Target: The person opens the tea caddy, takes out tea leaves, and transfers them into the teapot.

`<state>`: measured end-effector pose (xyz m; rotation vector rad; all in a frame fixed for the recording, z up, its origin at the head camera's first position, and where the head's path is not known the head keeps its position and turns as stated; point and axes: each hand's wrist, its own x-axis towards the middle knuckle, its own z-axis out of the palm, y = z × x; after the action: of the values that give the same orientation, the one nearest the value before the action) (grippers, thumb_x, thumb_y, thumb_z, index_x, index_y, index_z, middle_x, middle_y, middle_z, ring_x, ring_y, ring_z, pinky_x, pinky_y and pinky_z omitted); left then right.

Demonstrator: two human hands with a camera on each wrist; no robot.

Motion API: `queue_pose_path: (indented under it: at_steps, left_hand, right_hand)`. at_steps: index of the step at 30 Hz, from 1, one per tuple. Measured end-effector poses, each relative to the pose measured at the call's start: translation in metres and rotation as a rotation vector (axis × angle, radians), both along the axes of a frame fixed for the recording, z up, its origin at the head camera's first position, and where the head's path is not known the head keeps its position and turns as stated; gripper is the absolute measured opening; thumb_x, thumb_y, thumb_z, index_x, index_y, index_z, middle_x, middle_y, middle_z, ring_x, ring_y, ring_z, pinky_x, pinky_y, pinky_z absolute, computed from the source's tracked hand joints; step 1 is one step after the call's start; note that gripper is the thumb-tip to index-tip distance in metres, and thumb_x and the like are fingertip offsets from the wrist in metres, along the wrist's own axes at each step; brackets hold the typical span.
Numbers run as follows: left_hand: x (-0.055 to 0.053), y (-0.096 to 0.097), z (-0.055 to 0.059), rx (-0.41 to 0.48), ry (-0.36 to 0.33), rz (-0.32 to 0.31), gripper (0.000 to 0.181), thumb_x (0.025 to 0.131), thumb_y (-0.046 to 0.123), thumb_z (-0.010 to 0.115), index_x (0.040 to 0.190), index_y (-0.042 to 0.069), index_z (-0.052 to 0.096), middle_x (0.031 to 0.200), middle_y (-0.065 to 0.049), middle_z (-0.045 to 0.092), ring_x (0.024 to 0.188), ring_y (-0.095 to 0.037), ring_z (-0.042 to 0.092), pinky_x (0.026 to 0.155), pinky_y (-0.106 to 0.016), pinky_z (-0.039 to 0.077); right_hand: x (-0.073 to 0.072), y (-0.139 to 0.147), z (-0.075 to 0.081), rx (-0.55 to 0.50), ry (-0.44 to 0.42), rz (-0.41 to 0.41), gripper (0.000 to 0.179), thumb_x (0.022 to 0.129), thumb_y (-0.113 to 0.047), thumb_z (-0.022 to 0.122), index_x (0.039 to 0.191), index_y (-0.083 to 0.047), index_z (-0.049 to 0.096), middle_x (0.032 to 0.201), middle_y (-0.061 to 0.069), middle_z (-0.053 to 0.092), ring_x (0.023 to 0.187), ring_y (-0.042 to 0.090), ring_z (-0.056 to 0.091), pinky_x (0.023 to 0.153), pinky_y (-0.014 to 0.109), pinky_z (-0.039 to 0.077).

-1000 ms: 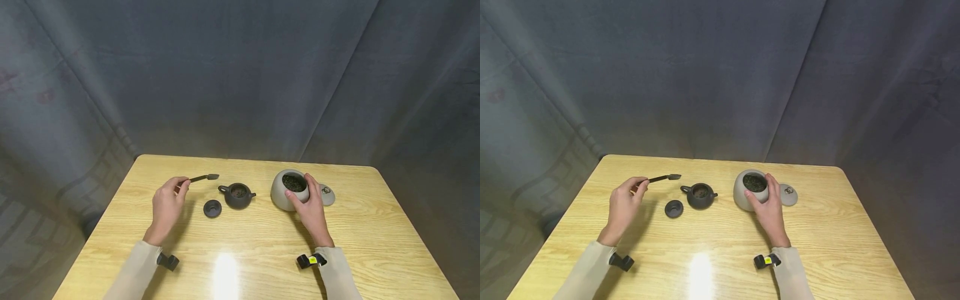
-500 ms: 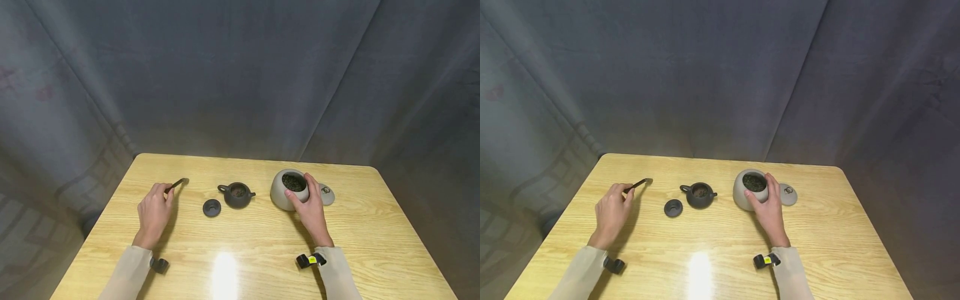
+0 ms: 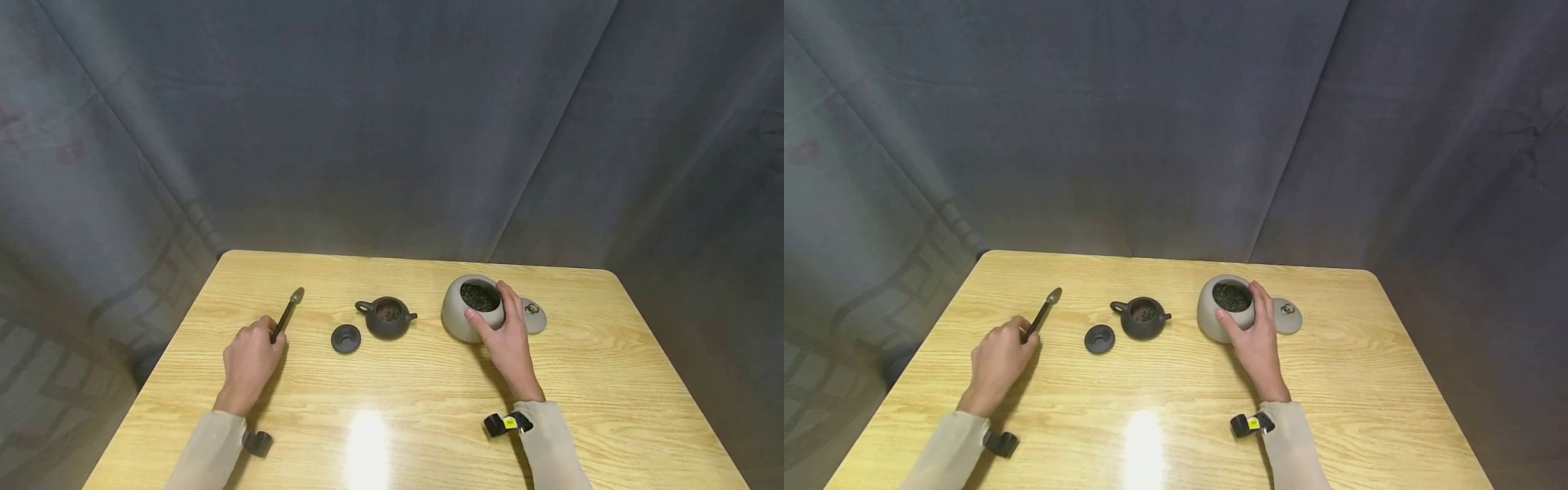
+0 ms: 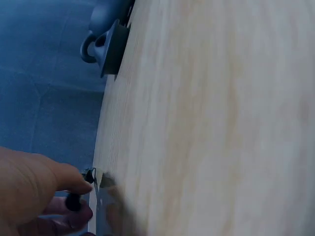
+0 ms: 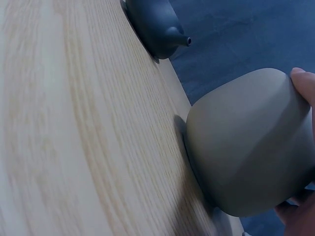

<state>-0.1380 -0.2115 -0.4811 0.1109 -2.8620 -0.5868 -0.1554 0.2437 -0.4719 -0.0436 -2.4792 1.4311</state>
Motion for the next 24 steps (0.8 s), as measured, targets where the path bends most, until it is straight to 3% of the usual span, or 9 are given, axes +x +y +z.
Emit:
queue_pose_path:
  at_steps: [4, 12, 14, 17, 20, 22, 24]
  left_hand:
    - [0.002, -0.001, -0.002, -0.036, -0.056, -0.007, 0.019, 0.097, 0.017, 0.071, 0.100, -0.002, 0.070, 0.080, -0.012, 0.067, 0.068, -0.025, 0.057, 0.048, -0.033, 0.042]
    - [0.008, -0.001, 0.005, -0.016, -0.171, -0.023, 0.026, 0.101, 0.025, 0.070, 0.108, 0.000, 0.067, 0.091, -0.014, 0.063, 0.072, -0.025, 0.056, 0.052, -0.034, 0.042]
    - [0.009, 0.000, 0.008, -0.014, -0.141, -0.020, 0.029, 0.100, 0.026, 0.071, 0.112, -0.001, 0.067, 0.097, -0.017, 0.063, 0.077, -0.028, 0.058, 0.052, -0.036, 0.044]
    - [0.010, 0.006, 0.014, -0.019, -0.032, -0.041, 0.031, 0.098, 0.023, 0.075, 0.115, -0.002, 0.069, 0.104, -0.020, 0.064, 0.086, -0.034, 0.060, 0.056, -0.039, 0.047]
    - [0.010, 0.015, 0.024, -0.001, 0.059, -0.094, 0.027, 0.098, 0.019, 0.076, 0.114, -0.002, 0.072, 0.107, -0.020, 0.065, 0.093, -0.034, 0.059, 0.062, -0.041, 0.050]
    - [0.009, 0.022, 0.031, 0.029, 0.074, -0.140, 0.024, 0.099, 0.018, 0.076, 0.114, 0.000, 0.072, 0.110, -0.017, 0.066, 0.097, -0.033, 0.059, 0.068, -0.042, 0.052]
    - [0.009, 0.028, 0.036, 0.066, 0.067, -0.190, 0.025, 0.100, 0.019, 0.075, 0.118, 0.002, 0.072, 0.113, -0.014, 0.067, 0.102, -0.031, 0.060, 0.072, -0.044, 0.054]
  right_hand:
    - [0.000, 0.000, 0.001, 0.002, 0.002, 0.001, 0.088, 0.097, -0.034, 0.079, 0.168, -0.013, 0.032, 0.175, 0.011, 0.028, 0.165, 0.036, 0.024, 0.131, 0.062, 0.023]
    - [0.000, -0.001, 0.001, 0.013, 0.005, -0.002, 0.088, 0.097, -0.035, 0.079, 0.167, -0.012, 0.032, 0.175, 0.011, 0.029, 0.164, 0.036, 0.025, 0.131, 0.062, 0.023]
    - [0.000, -0.001, 0.001, 0.019, -0.001, 0.000, 0.088, 0.097, -0.036, 0.079, 0.167, -0.011, 0.032, 0.175, 0.012, 0.028, 0.164, 0.036, 0.025, 0.131, 0.062, 0.023]
    - [0.000, 0.000, 0.003, 0.049, -0.020, 0.002, 0.089, 0.098, -0.038, 0.078, 0.168, -0.011, 0.031, 0.176, 0.013, 0.027, 0.164, 0.038, 0.024, 0.131, 0.063, 0.023]
    - [0.001, -0.001, 0.006, 0.087, -0.028, -0.008, 0.089, 0.098, -0.041, 0.077, 0.167, -0.008, 0.031, 0.175, 0.014, 0.027, 0.164, 0.040, 0.025, 0.131, 0.063, 0.024]
    - [0.004, -0.005, 0.010, 0.122, 0.023, -0.024, 0.087, 0.098, -0.037, 0.078, 0.166, -0.006, 0.033, 0.174, 0.016, 0.029, 0.162, 0.041, 0.028, 0.129, 0.064, 0.027]
    - [0.009, -0.014, 0.015, 0.151, 0.130, -0.020, 0.082, 0.097, -0.027, 0.080, 0.163, -0.002, 0.038, 0.171, 0.019, 0.033, 0.159, 0.042, 0.032, 0.126, 0.064, 0.031]
